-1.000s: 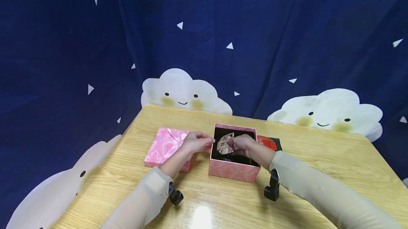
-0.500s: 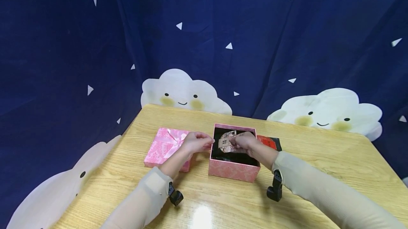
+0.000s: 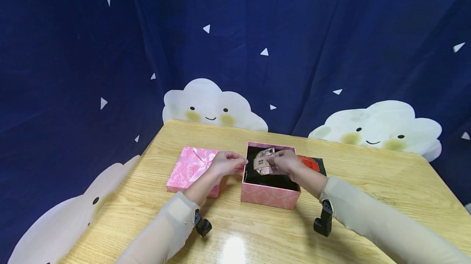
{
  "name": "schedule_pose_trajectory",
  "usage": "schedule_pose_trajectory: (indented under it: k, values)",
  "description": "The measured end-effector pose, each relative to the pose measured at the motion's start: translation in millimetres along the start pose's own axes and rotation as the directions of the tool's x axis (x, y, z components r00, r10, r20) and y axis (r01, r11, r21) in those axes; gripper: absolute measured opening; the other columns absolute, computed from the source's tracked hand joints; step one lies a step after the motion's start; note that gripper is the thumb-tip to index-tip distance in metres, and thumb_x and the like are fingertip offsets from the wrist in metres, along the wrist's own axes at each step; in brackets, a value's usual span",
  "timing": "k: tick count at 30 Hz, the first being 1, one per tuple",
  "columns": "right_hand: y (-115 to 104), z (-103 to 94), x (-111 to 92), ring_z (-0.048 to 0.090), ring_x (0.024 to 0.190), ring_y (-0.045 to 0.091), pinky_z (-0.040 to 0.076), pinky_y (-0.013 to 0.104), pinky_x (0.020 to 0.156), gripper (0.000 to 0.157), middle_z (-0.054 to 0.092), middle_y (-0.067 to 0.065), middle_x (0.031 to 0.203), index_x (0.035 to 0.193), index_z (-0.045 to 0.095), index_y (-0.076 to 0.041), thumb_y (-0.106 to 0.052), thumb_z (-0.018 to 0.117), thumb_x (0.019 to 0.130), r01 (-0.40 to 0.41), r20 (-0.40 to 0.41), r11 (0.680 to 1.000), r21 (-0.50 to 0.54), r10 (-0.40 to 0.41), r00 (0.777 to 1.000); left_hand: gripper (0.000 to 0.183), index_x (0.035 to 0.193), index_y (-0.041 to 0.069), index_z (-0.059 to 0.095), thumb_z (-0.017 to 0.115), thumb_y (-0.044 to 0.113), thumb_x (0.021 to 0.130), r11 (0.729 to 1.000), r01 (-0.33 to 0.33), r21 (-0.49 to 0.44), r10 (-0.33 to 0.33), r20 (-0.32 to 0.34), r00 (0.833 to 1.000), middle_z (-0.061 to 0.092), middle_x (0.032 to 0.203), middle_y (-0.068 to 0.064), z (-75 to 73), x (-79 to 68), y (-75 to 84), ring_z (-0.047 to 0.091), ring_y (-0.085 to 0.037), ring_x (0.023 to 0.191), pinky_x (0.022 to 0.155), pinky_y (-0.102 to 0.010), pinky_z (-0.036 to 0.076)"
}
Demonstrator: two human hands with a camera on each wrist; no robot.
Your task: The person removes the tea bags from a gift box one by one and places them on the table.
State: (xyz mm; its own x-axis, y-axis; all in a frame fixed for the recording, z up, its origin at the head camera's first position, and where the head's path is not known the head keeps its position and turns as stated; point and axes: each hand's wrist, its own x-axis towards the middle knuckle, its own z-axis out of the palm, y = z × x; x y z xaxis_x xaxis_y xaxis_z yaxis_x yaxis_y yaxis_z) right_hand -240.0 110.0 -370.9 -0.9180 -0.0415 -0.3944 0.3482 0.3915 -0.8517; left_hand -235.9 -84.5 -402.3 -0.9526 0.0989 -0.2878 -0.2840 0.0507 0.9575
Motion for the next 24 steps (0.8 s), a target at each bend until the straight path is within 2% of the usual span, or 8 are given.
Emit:
schedule_pose_trajectory:
  k: [3,7,11,17,21,24]
  values:
    - [0.2,-2.9,-4.3,0.055,0.059,0.004,0.058,0.018,0.056,0.021,0.056,0.000,0.072,0.105,0.056,0.010,-0.007,0.056,0.093,0.018,-0.002,1.000,0.006,-0.018,1.000,0.019,0.099,-0.005,0.064,0.068,0.006,0.083,1.000,-0.002,0.001,0.002,0.001,1.000,0.071,0.084,-0.007,0.2,0.3,-0.1,0.066,-0.009,0.071,0.082,-0.034,0.062]
    - [-1.5,-9.1,-9.4,0.055,0.059,0.003,0.055,0.014,0.054,0.023,0.056,-0.002,0.073,0.108,0.056,0.008,-0.009,0.058,0.093,0.019,-0.009,1.000,-0.006,-0.019,1.000,0.019,0.098,-0.004,0.065,0.068,0.007,0.083,1.000,0.002,0.006,-0.002,-0.002,1.000,0.071,0.083,-0.006,0.6,1.3,0.6,0.066,-0.008,0.071,0.079,-0.031,0.063]
    - [-3.1,-17.6,-13.4,0.054,0.060,0.003,0.054,0.014,0.054,0.023,0.056,-0.002,0.074,0.108,0.056,0.008,-0.010,0.059,0.092,0.031,0.003,0.999,-0.014,-0.031,1.000,0.018,0.099,-0.005,0.064,0.067,0.006,0.084,1.000,-0.010,0.001,0.010,0.003,1.000,0.070,0.082,-0.006,0.9,1.7,0.4,0.066,-0.008,0.071,0.082,-0.034,0.062]
    - [-3.4,-31.5,-17.8,0.053,0.058,0.000,0.053,0.012,0.054,0.012,0.057,-0.007,0.068,0.100,0.056,0.003,-0.007,0.058,0.093,0.034,0.081,0.997,0.068,-0.039,0.996,0.017,0.099,-0.006,0.064,0.065,0.003,0.085,1.000,-0.014,-0.013,0.014,0.007,1.000,0.071,0.086,-0.009,1.0,0.8,0.2,0.066,-0.008,0.071,0.088,-0.039,0.060]
    - [-5.1,-40.4,-19.7,0.054,0.058,-0.002,0.052,0.011,0.054,0.004,0.059,-0.009,0.066,0.092,0.056,-0.004,-0.008,0.057,0.093,0.008,0.133,0.993,0.122,-0.024,0.991,0.017,0.099,-0.006,0.063,0.065,0.003,0.085,1.000,-0.007,-0.017,0.007,0.001,1.000,0.072,0.093,-0.014,1.3,-0.4,0.7,0.066,-0.010,0.073,0.085,-0.036,0.061]
    - [-5.0,-46.7,-20.9,0.056,0.060,-0.001,0.053,0.012,0.057,0.008,0.060,-0.009,0.067,0.086,0.058,-0.008,-0.008,0.056,0.094,-0.006,0.185,0.988,0.154,-0.023,0.983,0.016,0.098,-0.006,0.063,0.065,0.002,0.085,1.000,-0.008,-0.025,0.008,-0.001,1.000,0.072,0.093,-0.016,1.8,-0.9,0.6,0.067,-0.011,0.074,0.080,-0.033,0.062]
